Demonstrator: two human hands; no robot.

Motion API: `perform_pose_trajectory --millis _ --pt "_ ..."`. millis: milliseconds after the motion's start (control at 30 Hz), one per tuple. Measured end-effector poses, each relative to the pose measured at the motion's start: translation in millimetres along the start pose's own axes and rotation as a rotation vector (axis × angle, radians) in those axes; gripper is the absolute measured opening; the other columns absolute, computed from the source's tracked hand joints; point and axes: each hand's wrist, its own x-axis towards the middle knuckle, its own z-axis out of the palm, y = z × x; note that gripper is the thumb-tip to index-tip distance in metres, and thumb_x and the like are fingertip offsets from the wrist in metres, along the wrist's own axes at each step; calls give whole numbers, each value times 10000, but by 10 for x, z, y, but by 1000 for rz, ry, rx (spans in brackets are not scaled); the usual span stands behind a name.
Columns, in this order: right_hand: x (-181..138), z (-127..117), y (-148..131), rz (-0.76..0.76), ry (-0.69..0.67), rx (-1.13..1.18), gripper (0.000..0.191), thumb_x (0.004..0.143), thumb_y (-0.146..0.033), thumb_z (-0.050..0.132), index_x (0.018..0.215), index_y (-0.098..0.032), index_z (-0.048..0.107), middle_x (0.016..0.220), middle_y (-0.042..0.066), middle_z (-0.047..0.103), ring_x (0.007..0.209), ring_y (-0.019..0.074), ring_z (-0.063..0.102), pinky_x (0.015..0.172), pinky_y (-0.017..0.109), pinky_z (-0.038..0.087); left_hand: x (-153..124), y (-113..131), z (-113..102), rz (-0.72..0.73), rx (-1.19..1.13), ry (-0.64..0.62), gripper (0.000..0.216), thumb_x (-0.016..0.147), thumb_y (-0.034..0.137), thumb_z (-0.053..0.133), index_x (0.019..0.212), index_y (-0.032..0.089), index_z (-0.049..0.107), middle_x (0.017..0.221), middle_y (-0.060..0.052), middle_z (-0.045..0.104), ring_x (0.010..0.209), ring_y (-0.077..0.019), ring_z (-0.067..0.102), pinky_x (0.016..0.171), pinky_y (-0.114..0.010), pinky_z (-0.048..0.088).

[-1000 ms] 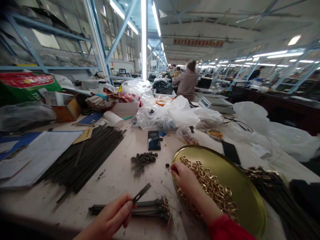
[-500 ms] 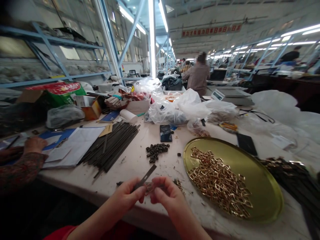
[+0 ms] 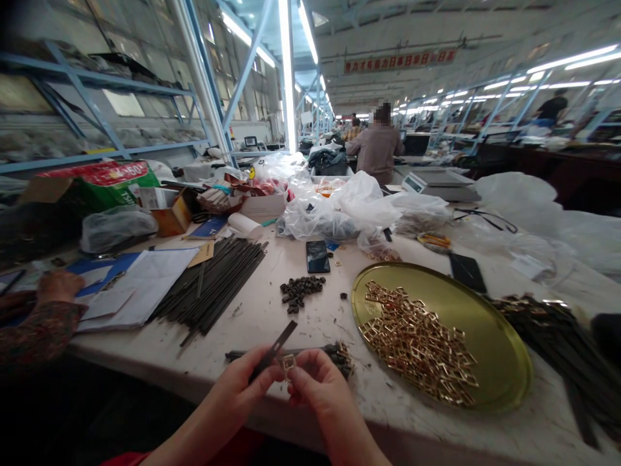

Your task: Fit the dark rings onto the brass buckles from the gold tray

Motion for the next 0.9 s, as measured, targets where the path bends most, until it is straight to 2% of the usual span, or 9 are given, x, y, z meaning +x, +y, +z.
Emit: perform_pose_trajectory --millis 100,233,400,533,633,800,900 --pt "16 25 44 -53 32 -28 388 573 -366 785 783 -166 527 652 -13 644 504 73 542 480 182 420 37 -57 5 -74 -92 -38 201 795 324 500 759 133 548 738 -34 615 723 -164 553 686 -248 403" --pt "29 58 98 -85 30 -86 412 555 -435 772 769 -168 544 564 -33 597 475 96 537 468 209 408 73 -113 42 -167 -184 -66 219 776 334 491 769 120 539 674 -14 575 656 -145 522 636 -242 397" --pt "73 11 170 -171 62 -225 344 616 -428 727 782 -176 562 574 -38 583 486 97 526 471 208 396 95 -95 72 -185 -21 -53 185 765 298 481 749 127 549 680 0 555 657 -135 494 600 -221 370" --pt "108 -53 207 -187 31 -310 296 667 -389 687 850 -181 582 651 -16 610 562 120 553 529 227 423 114 -85 78 -165 107 -37 158 769 254 459 746 134 558 688 1 576 671 -141 508 602 -217 360" --pt "117 -80 210 -203 7 -358 267 691 -356 669 888 -187 607 716 3 627 641 140 568 587 241 434 122 -103 78 -169 134 -57 169 769 265 457 742 135 562 695 -2 583 679 -148 510 599 -220 358" --pt "137 -88 206 -184 -6 -385 229 674 -371 680 792 -180 635 657 -3 604 578 131 529 528 228 415 128 -135 82 -196 146 -49 137 749 239 461 706 141 546 650 14 555 641 -136 488 572 -214 340" --pt "135 -77 205 -180 -1 -390 247 672 -383 680 811 -181 650 692 13 622 617 146 545 549 234 430 127 -150 82 -197 145 -42 135 746 236 460 696 141 543 642 18 549 629 -130 482 563 -212 334"
